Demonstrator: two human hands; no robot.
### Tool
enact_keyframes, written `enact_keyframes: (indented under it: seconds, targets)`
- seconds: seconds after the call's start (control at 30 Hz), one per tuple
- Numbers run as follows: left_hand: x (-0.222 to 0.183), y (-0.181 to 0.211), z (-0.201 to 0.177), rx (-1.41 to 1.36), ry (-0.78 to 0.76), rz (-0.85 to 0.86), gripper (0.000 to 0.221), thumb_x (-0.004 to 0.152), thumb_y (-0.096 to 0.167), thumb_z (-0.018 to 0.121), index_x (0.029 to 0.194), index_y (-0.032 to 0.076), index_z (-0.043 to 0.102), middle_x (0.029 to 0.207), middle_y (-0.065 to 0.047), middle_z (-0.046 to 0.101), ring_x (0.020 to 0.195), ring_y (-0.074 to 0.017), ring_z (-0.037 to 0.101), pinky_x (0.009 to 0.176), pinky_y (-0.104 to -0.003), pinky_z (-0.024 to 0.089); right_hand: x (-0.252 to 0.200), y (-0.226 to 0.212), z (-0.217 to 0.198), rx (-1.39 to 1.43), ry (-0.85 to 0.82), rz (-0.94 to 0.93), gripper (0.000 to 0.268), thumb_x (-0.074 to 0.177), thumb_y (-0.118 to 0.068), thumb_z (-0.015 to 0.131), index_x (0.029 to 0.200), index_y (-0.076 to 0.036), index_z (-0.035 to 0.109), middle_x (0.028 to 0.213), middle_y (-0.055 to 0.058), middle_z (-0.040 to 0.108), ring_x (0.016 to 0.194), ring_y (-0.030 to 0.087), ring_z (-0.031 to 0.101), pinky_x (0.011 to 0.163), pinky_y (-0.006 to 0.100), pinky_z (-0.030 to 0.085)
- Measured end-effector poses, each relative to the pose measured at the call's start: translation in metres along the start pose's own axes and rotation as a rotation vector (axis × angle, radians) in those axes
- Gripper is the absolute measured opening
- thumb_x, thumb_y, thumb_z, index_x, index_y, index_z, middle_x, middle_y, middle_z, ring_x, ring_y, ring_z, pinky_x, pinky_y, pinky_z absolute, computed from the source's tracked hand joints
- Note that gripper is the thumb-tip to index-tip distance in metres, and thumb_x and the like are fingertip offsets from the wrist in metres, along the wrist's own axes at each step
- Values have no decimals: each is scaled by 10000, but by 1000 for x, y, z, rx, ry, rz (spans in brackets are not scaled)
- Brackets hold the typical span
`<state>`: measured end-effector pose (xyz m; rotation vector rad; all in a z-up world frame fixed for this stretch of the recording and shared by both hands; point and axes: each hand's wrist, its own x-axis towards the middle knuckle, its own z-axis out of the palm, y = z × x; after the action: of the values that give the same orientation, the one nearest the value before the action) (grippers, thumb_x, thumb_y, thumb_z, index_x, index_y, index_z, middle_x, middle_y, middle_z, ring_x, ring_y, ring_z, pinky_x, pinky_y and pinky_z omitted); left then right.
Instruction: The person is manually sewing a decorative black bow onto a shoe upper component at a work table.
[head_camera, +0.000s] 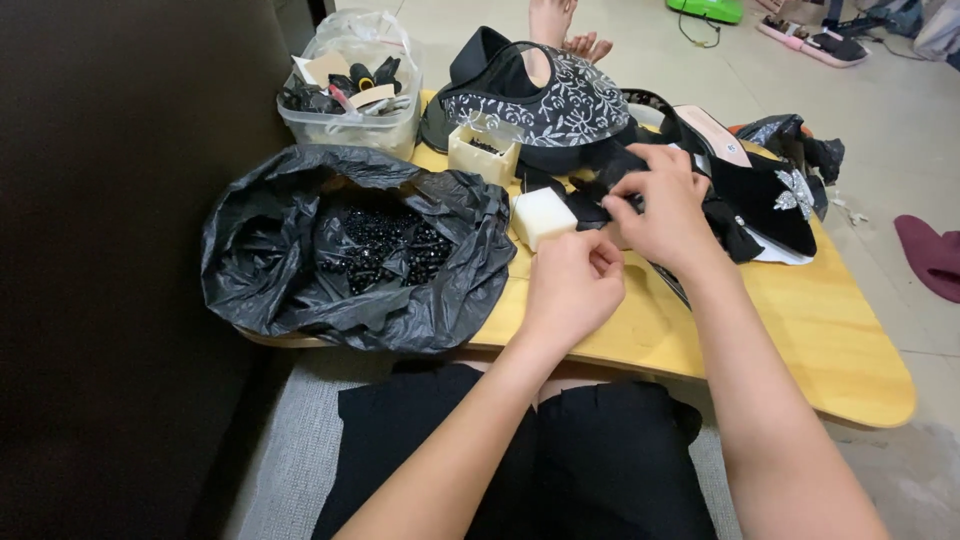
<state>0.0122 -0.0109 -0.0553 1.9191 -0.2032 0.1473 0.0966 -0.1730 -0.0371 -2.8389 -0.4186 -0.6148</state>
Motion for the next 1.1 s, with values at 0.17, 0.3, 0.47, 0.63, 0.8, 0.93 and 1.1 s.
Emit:
enact_keyframes:
  seconds: [0.17,0.3,0.47,0.63,0.8,0.93,1.1]
  targets:
    - [-2,-3,0,-57,23,15,144,769,181,642,833,141,765,693,-6,734,719,-180,733,752,-333,582,-16,-21,-27,547,265,102,91,958,-141,722,890,-88,754,1365,129,628,1299,318,550,1055,474,410]
    - [-5,4,-6,-101,51,10,185,839,200,607,887,106,759,722,-31,743,755,-193,730,796,-357,571,-39,-55,-72,1088,280,453,97,996,-160,722,956,-72,736,1236,35,577,1115,143,515,955,344,436]
    - [-16,26,-15,-274,182,140,403,967,261,490,827,-31,730,657,-78,727,571,-190,662,595,-292,531,-61,-53,-76,1413,190,464,151,981,-97,654,1007,27,735,971,57,713,840,83,602,791,193,471]
    - [-16,25,-14,-615,122,90,438,987,355,510,923,-33,703,783,-104,745,645,-129,604,602,-249,515,-71,-56,-70,1449,123,442,179,993,-93,633,991,54,735,921,88,714,802,109,622,779,214,481]
    - [-14,16,-11,-698,279,170,248,990,156,609,782,22,588,673,-17,594,560,-70,494,507,-214,422,-83,-60,-75,1294,51,622,198,969,-57,676,1060,109,739,902,142,701,793,157,610,769,240,520]
    - [-10,12,-9,-775,300,74,266,1007,144,588,770,25,572,669,-69,660,526,-84,515,484,-220,427,-100,-38,-77,1241,141,723,210,984,-81,669,1100,88,719,957,140,713,795,159,620,763,238,515]
    - [-12,18,-7,-638,199,3,237,976,142,637,799,-15,650,636,-62,663,525,-95,564,465,-212,451,-114,-17,-77,1391,320,717,138,1003,-106,704,1045,24,687,798,45,587,606,92,513,480,196,342]
